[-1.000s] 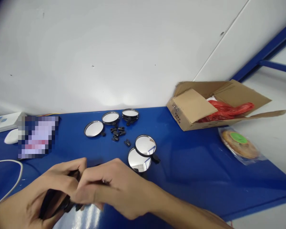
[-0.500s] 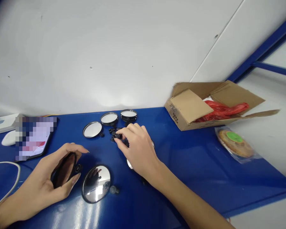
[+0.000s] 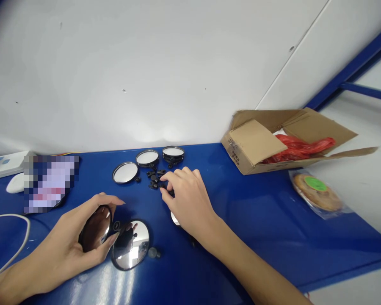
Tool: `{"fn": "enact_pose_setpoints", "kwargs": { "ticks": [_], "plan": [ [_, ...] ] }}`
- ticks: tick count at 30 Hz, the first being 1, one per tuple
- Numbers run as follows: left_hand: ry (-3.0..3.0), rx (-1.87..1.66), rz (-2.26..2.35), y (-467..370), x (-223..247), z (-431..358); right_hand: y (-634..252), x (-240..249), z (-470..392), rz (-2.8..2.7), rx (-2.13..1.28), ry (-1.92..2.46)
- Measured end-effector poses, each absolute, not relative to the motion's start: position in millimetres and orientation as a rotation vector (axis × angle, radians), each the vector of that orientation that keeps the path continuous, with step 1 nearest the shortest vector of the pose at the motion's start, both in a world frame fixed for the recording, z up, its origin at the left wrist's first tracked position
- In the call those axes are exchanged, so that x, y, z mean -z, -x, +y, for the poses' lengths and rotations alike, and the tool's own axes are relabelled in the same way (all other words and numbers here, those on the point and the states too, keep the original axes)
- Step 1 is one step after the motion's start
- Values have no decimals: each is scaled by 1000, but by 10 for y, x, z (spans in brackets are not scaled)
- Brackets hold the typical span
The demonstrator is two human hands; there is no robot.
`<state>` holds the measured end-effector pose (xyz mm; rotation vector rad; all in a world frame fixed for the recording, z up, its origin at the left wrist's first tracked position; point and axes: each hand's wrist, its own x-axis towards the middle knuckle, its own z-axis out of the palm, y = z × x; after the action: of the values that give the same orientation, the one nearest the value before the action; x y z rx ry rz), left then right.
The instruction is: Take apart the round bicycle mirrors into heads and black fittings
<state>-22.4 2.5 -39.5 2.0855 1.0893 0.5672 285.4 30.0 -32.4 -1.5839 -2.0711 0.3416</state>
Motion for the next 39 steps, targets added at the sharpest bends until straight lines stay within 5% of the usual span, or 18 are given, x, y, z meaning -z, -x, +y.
{"fn": "enact_pose_setpoints", "kwargs": {
  "ticks": [25, 34, 39],
  "plan": [
    [-2084, -549, 1089, 220, 417, -23, -2868, 267, 283, -1916, -329, 1513],
    [-2083, -535, 1080, 194, 433, -1, -2664, 257, 101, -2219, -585, 874],
    [-1953, -619, 1092, 172, 414, -13, -2561, 348, 34, -2311, -377, 729]
  ]
}}
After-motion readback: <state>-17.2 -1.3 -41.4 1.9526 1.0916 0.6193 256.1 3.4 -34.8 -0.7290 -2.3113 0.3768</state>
